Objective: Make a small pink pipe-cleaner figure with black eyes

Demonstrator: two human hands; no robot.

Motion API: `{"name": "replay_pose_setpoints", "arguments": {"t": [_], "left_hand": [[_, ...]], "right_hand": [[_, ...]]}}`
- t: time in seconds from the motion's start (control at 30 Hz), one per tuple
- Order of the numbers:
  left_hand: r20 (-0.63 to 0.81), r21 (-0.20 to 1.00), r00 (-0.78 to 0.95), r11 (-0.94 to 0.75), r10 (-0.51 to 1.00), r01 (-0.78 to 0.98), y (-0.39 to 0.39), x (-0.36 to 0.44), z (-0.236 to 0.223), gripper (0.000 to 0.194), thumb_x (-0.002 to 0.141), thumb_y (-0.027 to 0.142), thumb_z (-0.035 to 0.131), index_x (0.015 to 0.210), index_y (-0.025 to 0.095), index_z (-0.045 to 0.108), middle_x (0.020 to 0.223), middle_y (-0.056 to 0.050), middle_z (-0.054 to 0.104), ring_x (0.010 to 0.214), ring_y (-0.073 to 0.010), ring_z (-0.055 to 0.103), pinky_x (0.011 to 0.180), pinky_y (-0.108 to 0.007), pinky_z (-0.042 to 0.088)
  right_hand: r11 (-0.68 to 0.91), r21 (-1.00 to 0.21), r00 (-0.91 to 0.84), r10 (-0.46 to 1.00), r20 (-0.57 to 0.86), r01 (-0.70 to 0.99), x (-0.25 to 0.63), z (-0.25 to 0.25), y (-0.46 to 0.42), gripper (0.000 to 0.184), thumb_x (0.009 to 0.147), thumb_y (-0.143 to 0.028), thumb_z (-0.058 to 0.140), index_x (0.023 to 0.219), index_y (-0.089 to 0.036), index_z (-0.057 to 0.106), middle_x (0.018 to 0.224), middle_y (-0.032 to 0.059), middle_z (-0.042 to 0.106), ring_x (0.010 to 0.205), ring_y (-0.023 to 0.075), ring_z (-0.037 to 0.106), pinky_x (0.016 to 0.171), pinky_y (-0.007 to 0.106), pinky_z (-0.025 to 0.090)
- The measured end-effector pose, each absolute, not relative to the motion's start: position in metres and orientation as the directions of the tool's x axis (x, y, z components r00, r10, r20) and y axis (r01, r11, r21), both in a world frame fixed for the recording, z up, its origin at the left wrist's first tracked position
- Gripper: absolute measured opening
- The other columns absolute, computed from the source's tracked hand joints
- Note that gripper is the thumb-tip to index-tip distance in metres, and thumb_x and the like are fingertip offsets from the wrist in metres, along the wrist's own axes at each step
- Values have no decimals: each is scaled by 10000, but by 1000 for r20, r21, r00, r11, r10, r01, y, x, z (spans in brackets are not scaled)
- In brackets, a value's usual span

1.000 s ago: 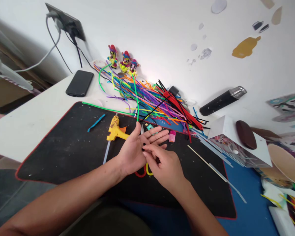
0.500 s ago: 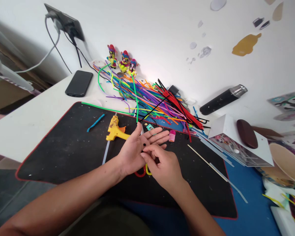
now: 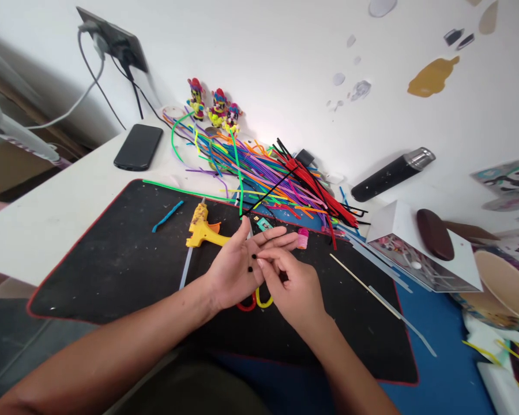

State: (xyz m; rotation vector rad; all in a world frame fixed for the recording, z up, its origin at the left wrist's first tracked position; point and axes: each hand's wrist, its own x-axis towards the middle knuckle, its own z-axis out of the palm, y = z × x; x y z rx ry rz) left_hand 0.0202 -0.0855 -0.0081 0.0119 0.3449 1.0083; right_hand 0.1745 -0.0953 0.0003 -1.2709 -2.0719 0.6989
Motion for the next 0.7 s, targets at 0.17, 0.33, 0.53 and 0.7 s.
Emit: {"name": "replay_pose_setpoints", "arguments": {"t": [0.17,0.33,0.53,0.7], "left_hand": [[-303,185,488,553,819,-812,-87,21,-9,685,1073,681,438,1219,93,758,1458,-232,698,1481,-344,565,1275,-454,374],[-325,161,495,563,806,-811,-87,24,-11,729,1073,704,398,1222,86,754,1468,-234,692,1481,-342,566,1289,-465,356],[-316,150,505,568,803,-809,-86,24,-10,724,1085,693,368,1217,94,755,1451,-223,706,1484,-341,560,1282,-476,364],[-318,140,505,567,802,-812,-85,24,-12,748,1087,693,355,1218,72,750,1464,-237,692,1474,-347,567,1263,-476,388]], "right_hand": [[426,-680,-395,893,213,597,173,-1,-96,183,1040,-252,615,1064,-222,794,661,-17,732,512,119,626,556,236,437],[458,-654,-413,880,235,602,173,-1,-96,203,1037,-245,606,1091,-212,799,644,-21,708,501,119,602,536,239,406],[445,-652,-403,887,226,614,173,-4,-97,162,1022,-250,622,1000,-209,777,612,-37,675,498,110,593,539,227,391],[457,-641,-412,881,231,617,174,-5,-98,160,1031,-266,625,1002,-206,770,627,-30,688,509,112,610,545,223,399]]}}
